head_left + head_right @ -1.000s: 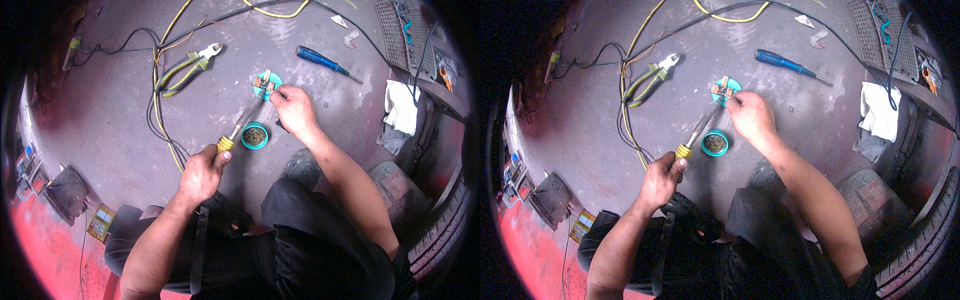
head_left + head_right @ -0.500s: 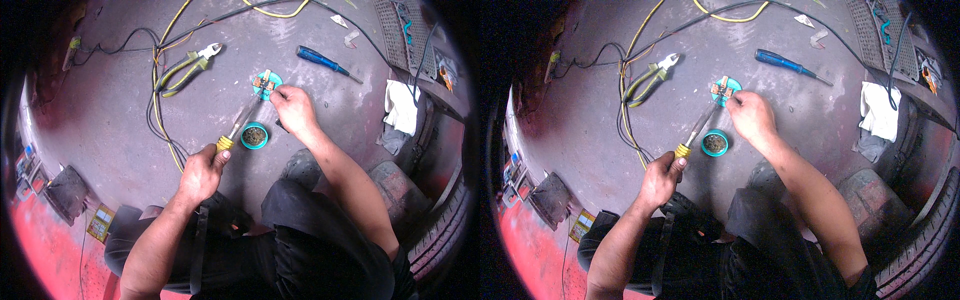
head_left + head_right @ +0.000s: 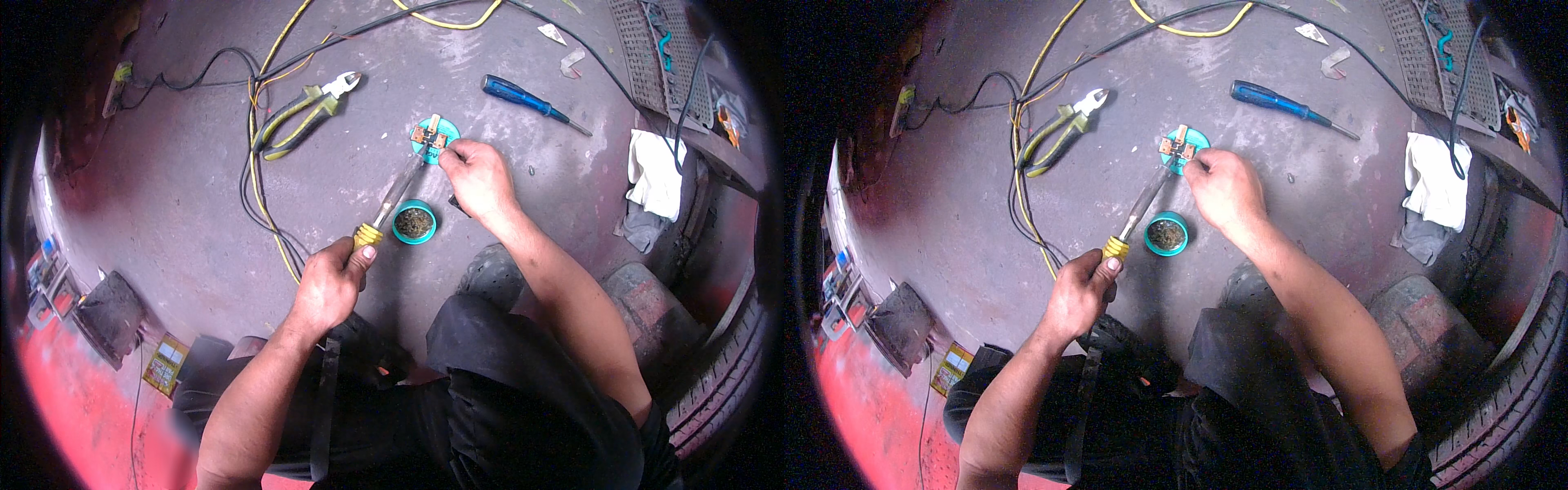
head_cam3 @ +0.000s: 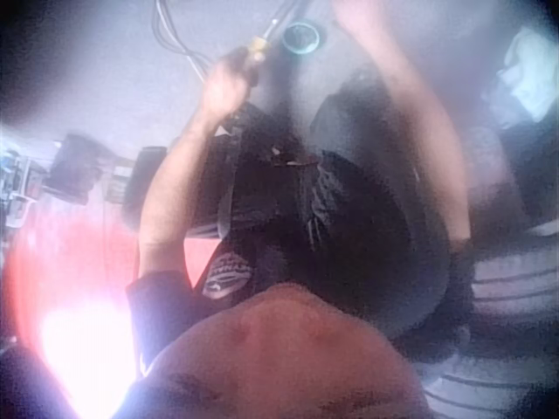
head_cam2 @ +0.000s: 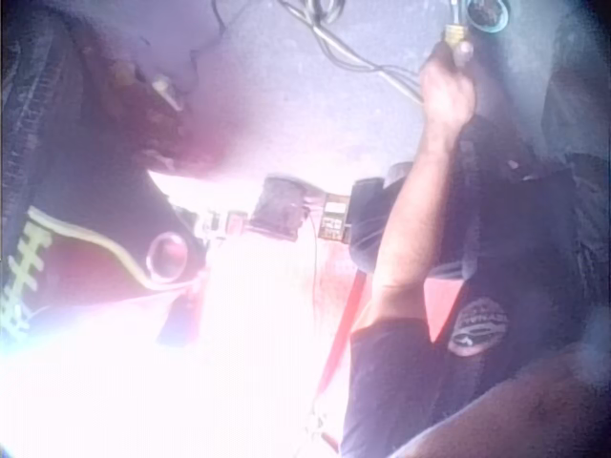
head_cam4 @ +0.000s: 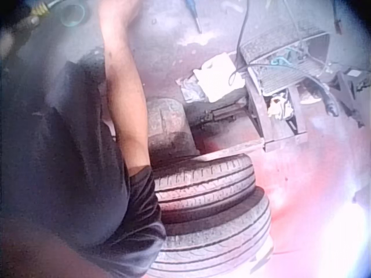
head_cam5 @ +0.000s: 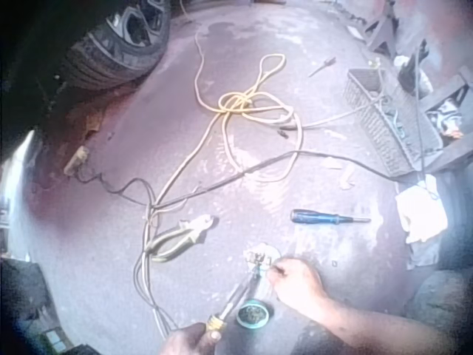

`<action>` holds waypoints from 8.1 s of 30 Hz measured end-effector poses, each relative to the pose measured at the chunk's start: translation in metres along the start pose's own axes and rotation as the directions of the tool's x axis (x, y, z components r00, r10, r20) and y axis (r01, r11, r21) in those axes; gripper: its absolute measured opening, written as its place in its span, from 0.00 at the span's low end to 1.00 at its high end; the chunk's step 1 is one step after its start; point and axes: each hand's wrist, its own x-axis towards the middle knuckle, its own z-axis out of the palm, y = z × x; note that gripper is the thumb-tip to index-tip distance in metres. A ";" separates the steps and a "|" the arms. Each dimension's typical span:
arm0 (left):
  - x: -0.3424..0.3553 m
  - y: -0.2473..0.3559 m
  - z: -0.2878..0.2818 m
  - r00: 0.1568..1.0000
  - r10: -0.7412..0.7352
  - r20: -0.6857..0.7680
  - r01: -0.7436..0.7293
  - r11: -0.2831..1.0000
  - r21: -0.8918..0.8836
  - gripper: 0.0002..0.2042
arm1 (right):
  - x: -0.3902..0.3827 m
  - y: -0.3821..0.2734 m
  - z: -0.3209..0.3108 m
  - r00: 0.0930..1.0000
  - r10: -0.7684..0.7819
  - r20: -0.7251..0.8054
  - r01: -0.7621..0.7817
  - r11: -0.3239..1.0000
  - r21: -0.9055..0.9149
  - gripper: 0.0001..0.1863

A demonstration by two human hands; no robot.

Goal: The person uses a soldering iron to apply heat to a small electronic component held in their right hand. They repeatedly dip the iron into a small container of solder and apply it to the component's terminals. The person works on a single component throughout the clip, occasionally adjusting its position.

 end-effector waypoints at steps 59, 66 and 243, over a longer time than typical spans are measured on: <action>-0.001 0.006 -0.003 0.992 -0.081 0.097 0.092 0.989 -0.119 0.21 | 0.001 0.001 0.000 1.000 -0.003 0.006 0.003 1.000 -0.010 0.17; -0.001 0.007 -0.004 0.994 -0.073 0.084 0.081 0.992 -0.096 0.21 | 0.002 0.002 0.000 1.000 0.005 0.013 -0.005 1.000 -0.015 0.17; -0.031 0.021 0.000 0.979 0.156 -0.135 -0.127 0.972 0.199 0.18 | -0.015 -0.013 -0.011 0.997 -0.008 -0.076 -0.014 0.955 -0.297 0.19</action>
